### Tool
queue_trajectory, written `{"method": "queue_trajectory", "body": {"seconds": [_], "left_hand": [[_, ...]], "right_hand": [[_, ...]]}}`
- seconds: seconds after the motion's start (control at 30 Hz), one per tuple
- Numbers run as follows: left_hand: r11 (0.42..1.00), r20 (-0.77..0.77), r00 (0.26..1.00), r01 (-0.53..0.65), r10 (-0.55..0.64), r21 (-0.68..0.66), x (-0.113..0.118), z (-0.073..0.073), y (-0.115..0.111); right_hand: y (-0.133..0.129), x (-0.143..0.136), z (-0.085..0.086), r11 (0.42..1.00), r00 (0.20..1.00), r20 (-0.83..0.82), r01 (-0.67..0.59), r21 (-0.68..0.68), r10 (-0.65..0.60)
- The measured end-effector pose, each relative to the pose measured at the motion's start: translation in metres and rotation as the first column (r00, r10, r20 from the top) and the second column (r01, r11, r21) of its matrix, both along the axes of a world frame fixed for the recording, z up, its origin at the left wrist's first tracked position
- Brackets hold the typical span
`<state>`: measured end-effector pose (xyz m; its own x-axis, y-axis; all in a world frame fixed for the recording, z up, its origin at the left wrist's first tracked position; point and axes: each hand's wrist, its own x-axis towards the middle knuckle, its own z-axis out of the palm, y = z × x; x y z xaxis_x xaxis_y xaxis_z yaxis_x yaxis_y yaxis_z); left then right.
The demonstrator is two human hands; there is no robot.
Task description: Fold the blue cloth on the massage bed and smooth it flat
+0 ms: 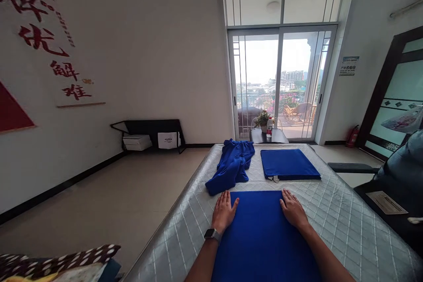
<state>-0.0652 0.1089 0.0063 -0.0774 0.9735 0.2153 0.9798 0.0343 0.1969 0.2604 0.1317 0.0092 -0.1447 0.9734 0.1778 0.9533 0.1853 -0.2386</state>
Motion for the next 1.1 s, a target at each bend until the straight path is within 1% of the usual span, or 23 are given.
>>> {"method": "queue_trajectory", "body": {"seconds": [0.2, 0.37, 0.47, 0.67, 0.83, 1.1], "left_hand": [[1.000, -0.006, 1.000, -0.006, 0.006, 0.012, -0.001, -0.005, 0.003], [1.000, -0.024, 1.000, -0.004, 0.004, 0.014, -0.001, -0.007, 0.004], [0.999, -0.029, 1.000, -0.001, 0.002, 0.037, -0.001, -0.008, 0.004], [1.000, -0.022, 1.000, -0.008, 0.009, 0.026, 0.000, -0.005, 0.003], [0.999, -0.017, 1.000, 0.012, -0.012, 0.033, 0.000, -0.004, 0.001], [1.000, -0.027, 1.000, 0.013, -0.013, -0.006, 0.000, 0.001, -0.002]], "right_hand": [[0.001, 0.001, -0.002, 1.000, 0.999, -0.035, -0.001, -0.002, 0.000], [0.000, 0.000, 0.003, 1.000, 0.999, -0.035, 0.004, -0.018, -0.004], [-0.001, -0.001, 0.005, 1.000, 1.000, -0.027, 0.004, -0.030, -0.005], [-0.003, -0.001, 0.009, 0.999, 1.000, -0.017, 0.016, -0.046, -0.017], [-0.006, -0.002, 0.011, 0.997, 0.999, -0.037, 0.023, -0.067, -0.026], [-0.003, 0.001, 0.005, 0.999, 0.996, -0.088, 0.026, -0.042, -0.029]]}}
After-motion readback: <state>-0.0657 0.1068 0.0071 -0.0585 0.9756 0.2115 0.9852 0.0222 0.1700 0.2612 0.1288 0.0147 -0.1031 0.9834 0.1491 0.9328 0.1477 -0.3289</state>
